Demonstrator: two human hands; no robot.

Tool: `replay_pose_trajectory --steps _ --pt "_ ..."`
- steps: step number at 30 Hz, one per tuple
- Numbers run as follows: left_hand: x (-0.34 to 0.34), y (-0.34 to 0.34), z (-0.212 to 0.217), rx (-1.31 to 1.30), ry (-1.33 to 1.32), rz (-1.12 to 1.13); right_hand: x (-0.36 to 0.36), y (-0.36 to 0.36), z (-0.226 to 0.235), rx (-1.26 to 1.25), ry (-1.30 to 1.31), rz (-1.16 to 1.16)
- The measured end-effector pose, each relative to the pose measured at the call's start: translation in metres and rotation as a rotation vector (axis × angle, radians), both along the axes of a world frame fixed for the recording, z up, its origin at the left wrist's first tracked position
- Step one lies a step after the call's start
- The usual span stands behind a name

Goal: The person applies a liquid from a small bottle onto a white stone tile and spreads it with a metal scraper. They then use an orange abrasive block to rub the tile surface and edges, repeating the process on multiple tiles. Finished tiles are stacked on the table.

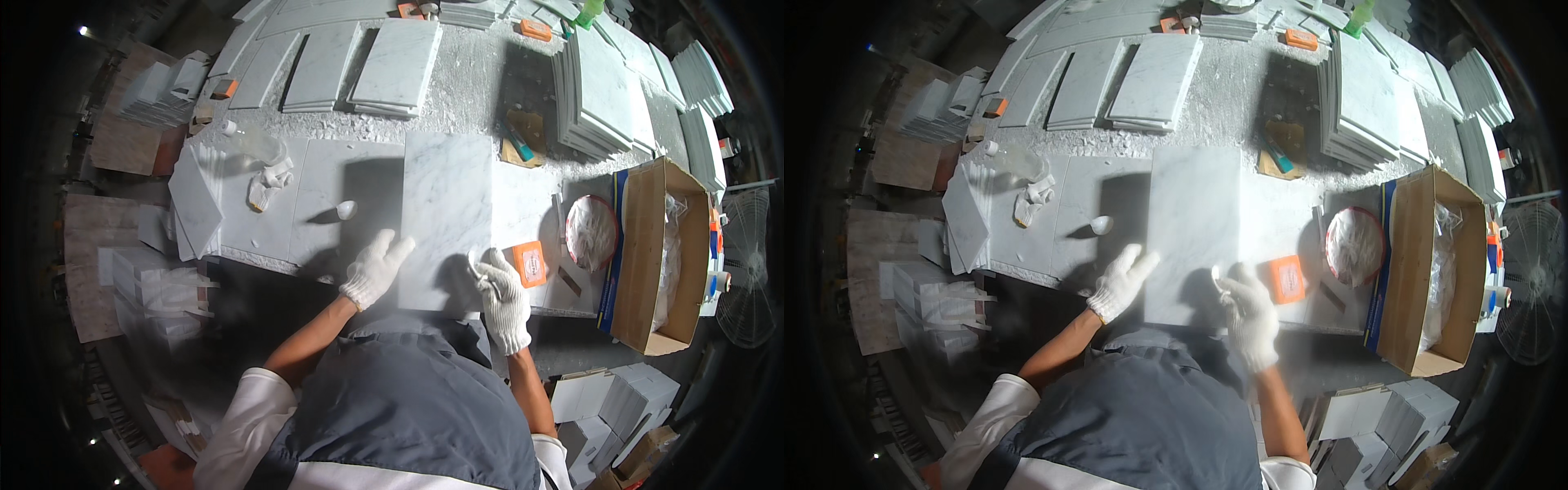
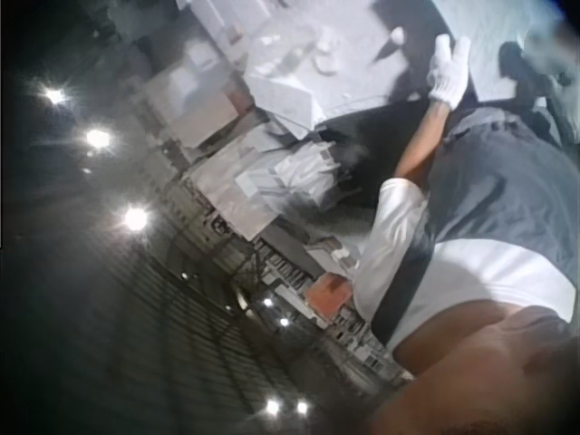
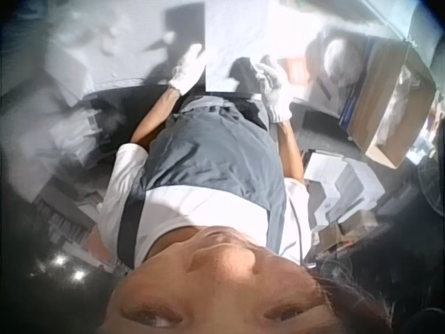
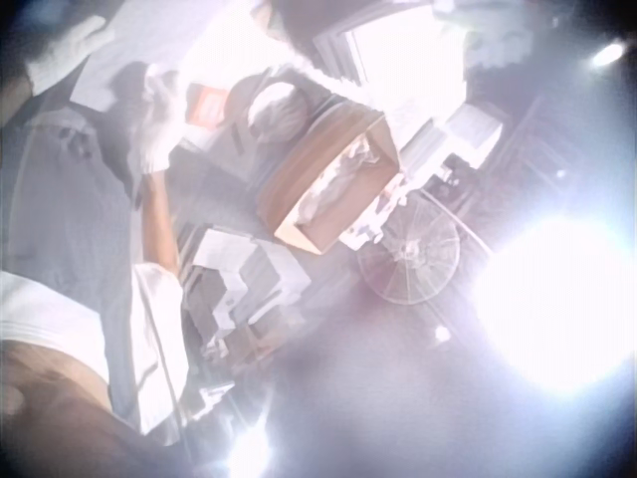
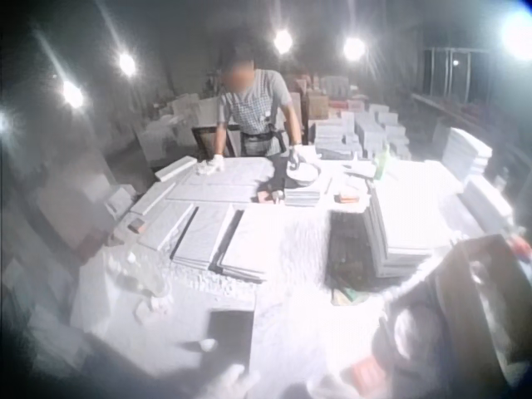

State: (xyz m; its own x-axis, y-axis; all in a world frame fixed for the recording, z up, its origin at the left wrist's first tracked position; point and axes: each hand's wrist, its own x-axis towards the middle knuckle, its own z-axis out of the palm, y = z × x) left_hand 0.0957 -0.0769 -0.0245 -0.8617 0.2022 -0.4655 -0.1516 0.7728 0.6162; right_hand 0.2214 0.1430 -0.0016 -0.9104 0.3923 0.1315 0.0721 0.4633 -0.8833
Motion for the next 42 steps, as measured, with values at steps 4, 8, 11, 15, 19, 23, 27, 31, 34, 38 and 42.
replay_pose_trajectory --steps 4,8,11,15,19,23,27,31,34,38,42 --pt "-0.01 -0.002 -0.009 -0.038 0.032 0.013 0.011 -0.013 0.006 -0.018 -0.08 0.053" --pt "-0.02 -0.009 0.002 0.142 -0.155 0.071 0.013 -0.019 0.01 0.259 0.023 0.139" --pt "-0.017 -0.01 0.014 0.133 -0.114 0.064 0.009 -0.009 0.012 0.016 -0.105 0.222" --pt "-0.013 -0.007 0.014 0.392 -0.05 0.184 0.004 0.002 0.006 0.059 -0.016 0.33" --pt "-0.027 -0.013 0.0 0.491 -0.124 0.096 0.006 0.009 -0.006 -0.017 -0.039 0.3" --pt "-0.063 -0.031 0.007 0.547 -0.118 0.112 -0.007 0.014 -0.022 -0.346 0.102 0.004" --pt "-0.139 -0.049 0.038 0.714 0.095 0.092 -0.045 0.011 -0.031 -0.079 0.203 -0.058" --pt "-0.248 -0.064 0.054 0.788 0.14 0.188 -0.094 -0.003 -0.027 0.025 0.263 0.047" --pt "-0.317 -0.077 0.051 0.708 0.133 0.21 -0.123 -0.012 -0.022 0.215 0.345 0.097" --pt "-0.383 -0.084 0.035 0.64 0.185 0.235 -0.139 -0.015 -0.014 0.327 0.332 0.129" --pt "-0.433 -0.089 0.014 0.603 0.169 0.256 -0.144 -0.013 -0.007 0.322 0.234 0.155"
